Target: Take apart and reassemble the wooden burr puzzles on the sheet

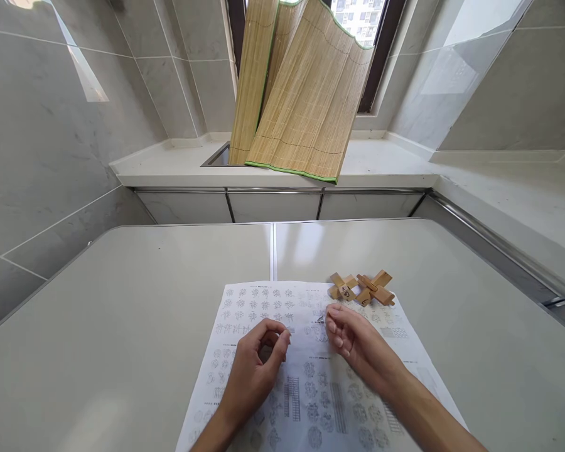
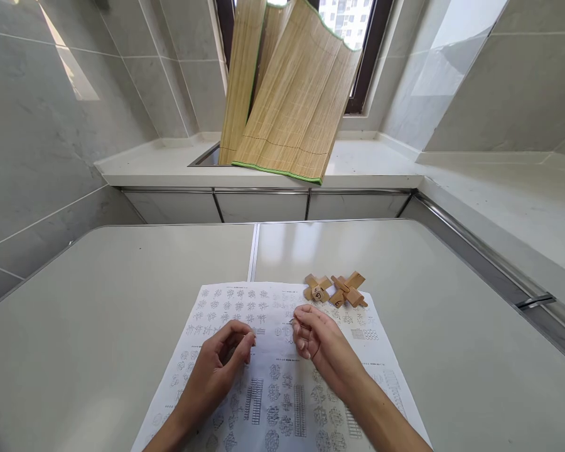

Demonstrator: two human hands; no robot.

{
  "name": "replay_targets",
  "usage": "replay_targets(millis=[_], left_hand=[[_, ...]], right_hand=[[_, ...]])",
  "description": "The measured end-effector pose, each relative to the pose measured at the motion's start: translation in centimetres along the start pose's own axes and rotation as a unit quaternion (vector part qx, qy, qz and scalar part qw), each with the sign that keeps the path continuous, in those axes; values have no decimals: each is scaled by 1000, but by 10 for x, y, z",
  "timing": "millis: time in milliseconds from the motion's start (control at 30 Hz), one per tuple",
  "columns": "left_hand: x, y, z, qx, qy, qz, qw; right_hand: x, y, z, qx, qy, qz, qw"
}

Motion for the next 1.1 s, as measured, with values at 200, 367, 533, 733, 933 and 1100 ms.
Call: replay_targets(millis=[200, 367, 533, 733, 933, 1100], left_hand=[[-2, -4, 0, -12, 1, 2, 1000], [-1, 0, -1, -14, 15, 12, 1000], [-1, 3, -1, -17, 24, 5, 1000], [-2, -1, 1, -16, -4, 7, 1000], [-2, -1, 1, -19, -5, 11, 1000], [-3, 1, 1, -21, 6, 15, 1000]], right_hand=[[-5, -4, 6, -93, -15, 29, 995], [-8, -12, 14, -247, -62, 54, 966], [-10, -20, 29, -310, -86, 73, 944], [-14, -26, 44, -294, -128, 103, 941], [-17, -30, 51, -308, -177, 103, 929], [-19, -30, 50, -326, -179, 98, 923]])
Point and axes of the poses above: each hand's wrist, its own x-axis away from the middle knuckle, its own z-axis out of the back of the hand, y = z × x, the point moved 4 cm from there along -x, towards the middle knuckle
